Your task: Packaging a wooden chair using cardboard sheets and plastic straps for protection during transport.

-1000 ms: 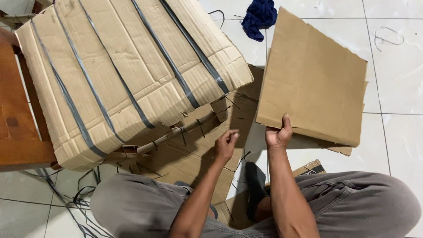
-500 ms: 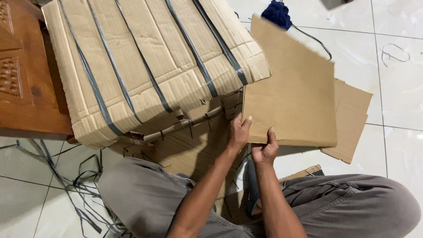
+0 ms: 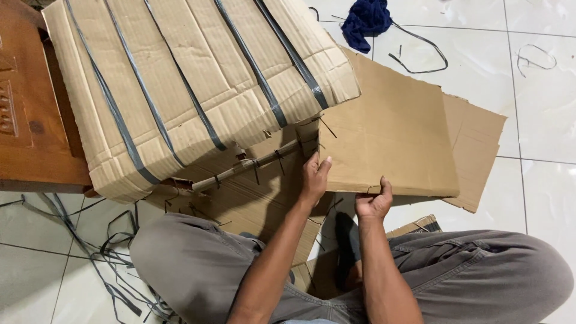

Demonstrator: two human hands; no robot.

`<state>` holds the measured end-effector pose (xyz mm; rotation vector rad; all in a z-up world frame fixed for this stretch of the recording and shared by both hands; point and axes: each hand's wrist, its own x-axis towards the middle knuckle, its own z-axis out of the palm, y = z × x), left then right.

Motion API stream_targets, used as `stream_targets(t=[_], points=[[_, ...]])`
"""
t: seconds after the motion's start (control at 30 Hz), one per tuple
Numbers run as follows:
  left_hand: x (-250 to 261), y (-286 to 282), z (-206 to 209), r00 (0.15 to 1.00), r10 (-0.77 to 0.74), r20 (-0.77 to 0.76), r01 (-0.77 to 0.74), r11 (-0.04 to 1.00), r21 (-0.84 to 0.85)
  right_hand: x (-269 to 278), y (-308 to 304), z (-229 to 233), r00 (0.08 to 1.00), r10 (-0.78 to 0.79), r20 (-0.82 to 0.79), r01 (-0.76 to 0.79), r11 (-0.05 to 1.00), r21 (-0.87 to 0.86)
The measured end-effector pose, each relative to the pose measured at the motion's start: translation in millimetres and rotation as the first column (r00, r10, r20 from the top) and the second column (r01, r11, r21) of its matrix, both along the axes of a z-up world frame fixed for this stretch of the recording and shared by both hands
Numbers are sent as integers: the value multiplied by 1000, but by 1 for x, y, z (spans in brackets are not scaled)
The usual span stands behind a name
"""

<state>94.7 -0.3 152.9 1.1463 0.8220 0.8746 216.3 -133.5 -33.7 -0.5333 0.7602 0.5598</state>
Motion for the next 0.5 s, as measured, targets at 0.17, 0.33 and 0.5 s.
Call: stream_targets(t=[0.17,0.33,0.5], points=[[1,-4,-5,1000,-2,-22,2,999,32,7,5,41,999,-16,43,15,1000,20],[4,-7,-6,992,-123,2,122,988,98,29,1,53,990,-64,127,55,996,70],[9,-26,53,958,-283,38,276,953,127,44,-12,111,977,-118,177,110,993,52]])
